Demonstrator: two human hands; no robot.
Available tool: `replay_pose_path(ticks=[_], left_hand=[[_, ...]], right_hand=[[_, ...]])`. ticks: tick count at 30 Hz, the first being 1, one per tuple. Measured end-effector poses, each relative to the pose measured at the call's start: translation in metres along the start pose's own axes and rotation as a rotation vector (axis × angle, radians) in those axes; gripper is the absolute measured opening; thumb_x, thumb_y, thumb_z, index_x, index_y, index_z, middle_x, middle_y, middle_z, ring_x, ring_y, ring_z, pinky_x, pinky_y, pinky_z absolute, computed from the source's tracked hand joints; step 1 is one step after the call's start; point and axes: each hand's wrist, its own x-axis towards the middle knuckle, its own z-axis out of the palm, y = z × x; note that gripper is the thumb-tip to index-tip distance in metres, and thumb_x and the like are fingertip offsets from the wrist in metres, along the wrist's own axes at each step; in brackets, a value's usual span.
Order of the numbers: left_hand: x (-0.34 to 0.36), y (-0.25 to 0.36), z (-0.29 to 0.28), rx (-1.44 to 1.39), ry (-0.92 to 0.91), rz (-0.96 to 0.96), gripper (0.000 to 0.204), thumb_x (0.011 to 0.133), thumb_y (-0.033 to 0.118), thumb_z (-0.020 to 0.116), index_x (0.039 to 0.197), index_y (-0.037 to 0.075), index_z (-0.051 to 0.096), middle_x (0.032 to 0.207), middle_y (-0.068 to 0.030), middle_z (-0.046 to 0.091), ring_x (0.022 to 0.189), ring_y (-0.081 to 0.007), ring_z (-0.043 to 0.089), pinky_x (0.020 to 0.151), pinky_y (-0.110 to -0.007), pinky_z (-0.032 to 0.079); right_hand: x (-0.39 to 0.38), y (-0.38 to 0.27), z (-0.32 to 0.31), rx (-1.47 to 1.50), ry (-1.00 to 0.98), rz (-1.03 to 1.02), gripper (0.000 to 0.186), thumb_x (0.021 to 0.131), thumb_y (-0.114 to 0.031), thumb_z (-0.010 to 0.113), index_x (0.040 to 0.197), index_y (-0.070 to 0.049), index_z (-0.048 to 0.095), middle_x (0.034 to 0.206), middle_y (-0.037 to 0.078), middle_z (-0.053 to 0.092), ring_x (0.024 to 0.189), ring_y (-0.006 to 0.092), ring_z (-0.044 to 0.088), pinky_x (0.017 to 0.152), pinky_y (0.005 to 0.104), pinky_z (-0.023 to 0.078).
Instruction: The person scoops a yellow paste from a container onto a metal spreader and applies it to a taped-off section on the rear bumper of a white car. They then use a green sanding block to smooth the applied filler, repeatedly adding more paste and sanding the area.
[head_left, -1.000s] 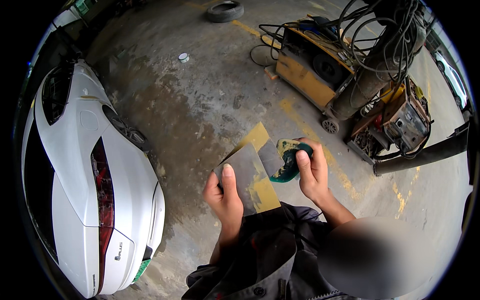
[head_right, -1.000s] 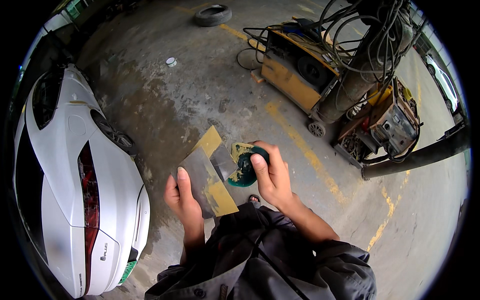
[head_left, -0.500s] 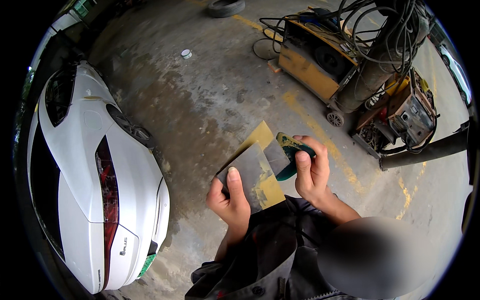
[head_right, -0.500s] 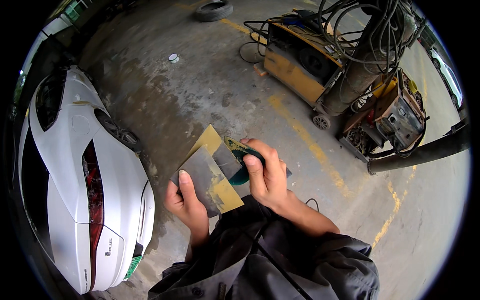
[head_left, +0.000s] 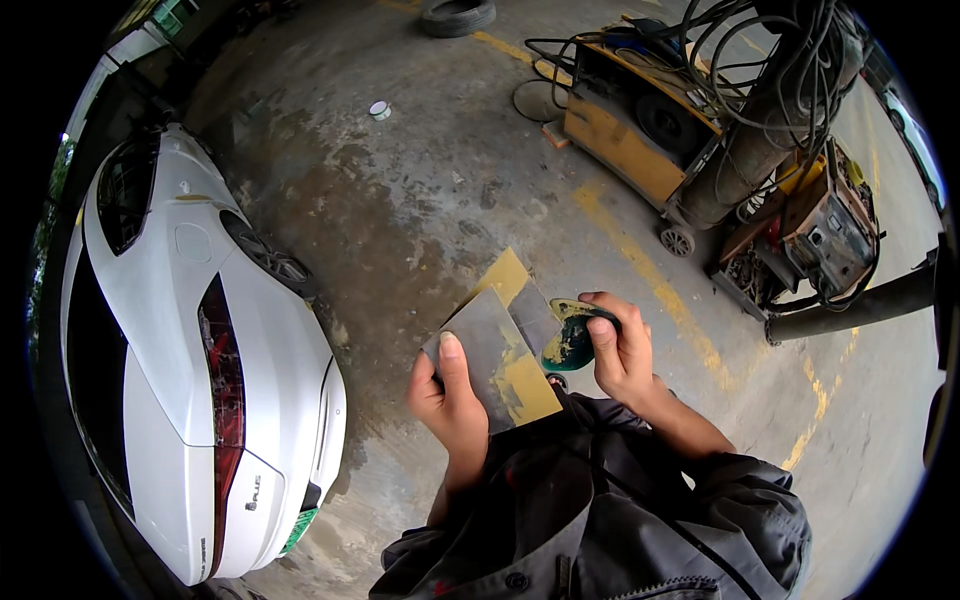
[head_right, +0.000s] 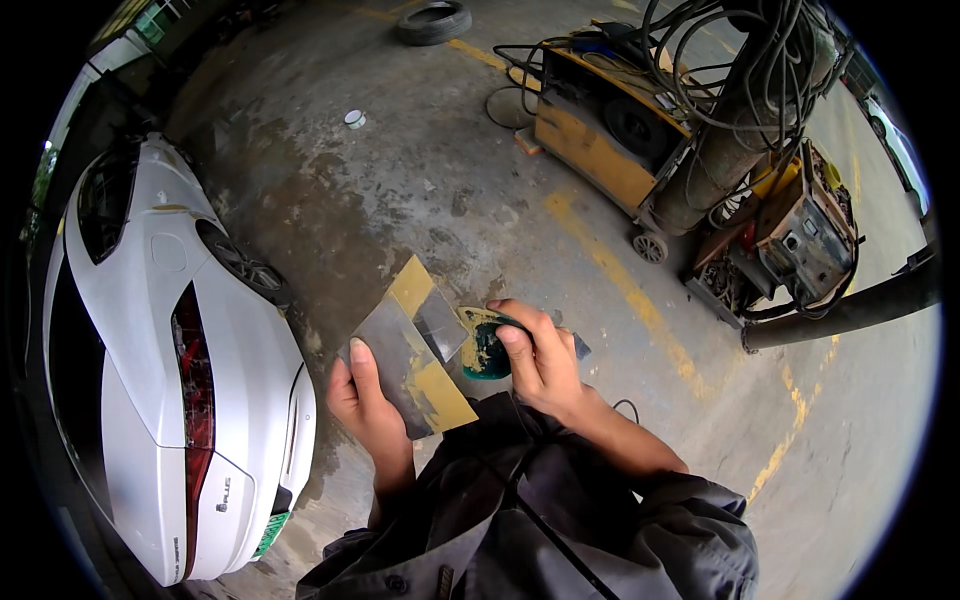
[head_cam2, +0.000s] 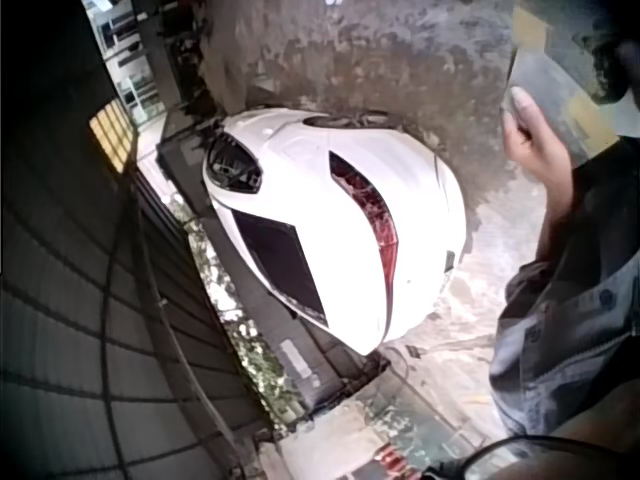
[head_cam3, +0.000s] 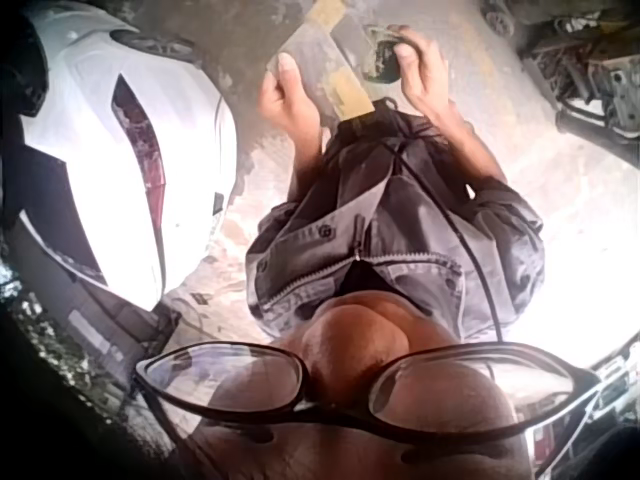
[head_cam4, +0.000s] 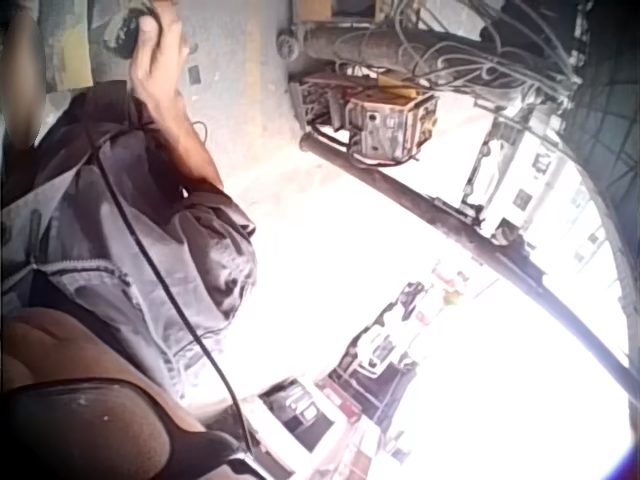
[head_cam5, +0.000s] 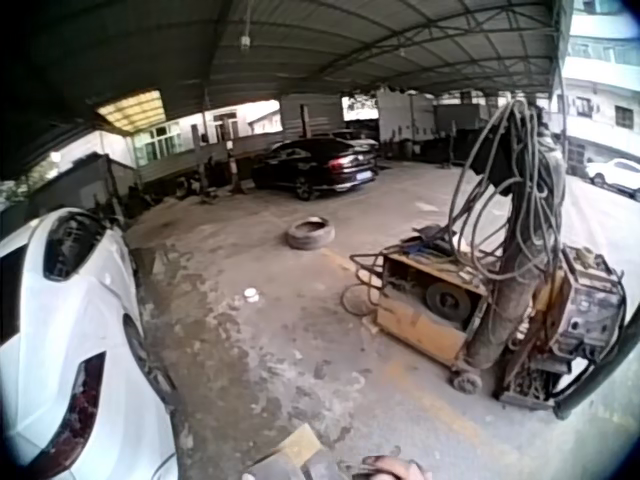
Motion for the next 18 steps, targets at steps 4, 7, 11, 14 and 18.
replay_pose_path(ticks=[4, 7, 11, 14, 18], left_hand=[[0.0, -0.004, -0.002, -0.325, -0.124, -0.383, 0.021, 0.091, 0.021, 0.054, 0.082, 0.003, 0.06, 0.079, 0.0011, 0.059, 0.071, -0.0059, 0.051, 0.064, -0.02, 0.04], [-0.007, 0.0, 0.002, -0.493, -0.247, -0.613, 0.022, 0.091, 0.023, 0.055, 0.09, 0.002, 0.064, 0.086, -0.001, 0.063, 0.076, -0.0073, 0.056, 0.068, -0.02, 0.043], [-0.017, -0.001, 0.005, -0.468, -0.294, -0.711, 0.027, 0.093, 0.025, 0.053, 0.092, 0.0, 0.064, 0.084, 0.0002, 0.063, 0.075, -0.0045, 0.055, 0.067, -0.02, 0.043], [-0.02, -0.002, 0.007, -0.464, -0.27, -0.692, 0.026, 0.093, 0.025, 0.053, 0.089, 0.001, 0.063, 0.083, 0.0014, 0.062, 0.075, -0.0031, 0.053, 0.066, -0.019, 0.041], [-0.021, -0.011, 0.0, -0.439, -0.27, -0.647, 0.025, 0.093, 0.025, 0.053, 0.085, 0.002, 0.061, 0.078, 0.0034, 0.059, 0.073, -0.002, 0.05, 0.065, -0.018, 0.038]], right_hand=[[0.03, -0.001, 0.0, 0.358, 0.308, 0.388, 0.027, 0.097, -0.027, 0.043, 0.107, -0.003, 0.048, 0.089, 0.0, 0.052, 0.076, 0.0042, 0.048, 0.067, 0.0188, 0.041], [0.045, 0.005, 0.002, 0.448, 0.437, 0.383, 0.026, 0.098, -0.028, 0.043, 0.106, -0.004, 0.049, 0.083, -0.002, 0.052, 0.071, 0.0016, 0.046, 0.061, 0.0173, 0.04], [0.041, 0.003, 0.015, 0.363, 0.499, 0.235, 0.025, 0.095, -0.026, 0.049, 0.107, -0.003, 0.048, 0.087, -0.001, 0.051, 0.073, 0.0033, 0.046, 0.066, 0.018, 0.041], [0.029, 0.003, 0.02, 0.354, 0.557, 0.136, 0.021, 0.092, -0.014, 0.055, 0.106, 0.0, 0.046, 0.086, 0.001, 0.053, 0.071, 0.0044, 0.047, 0.065, 0.0185, 0.042], [0.011, 0.005, 0.023, 0.27, 0.542, 0.065, 0.022, 0.091, -0.012, 0.055, 0.106, 0.0, 0.045, 0.091, 0.005, 0.053, 0.075, 0.0066, 0.048, 0.068, 0.0197, 0.042]])
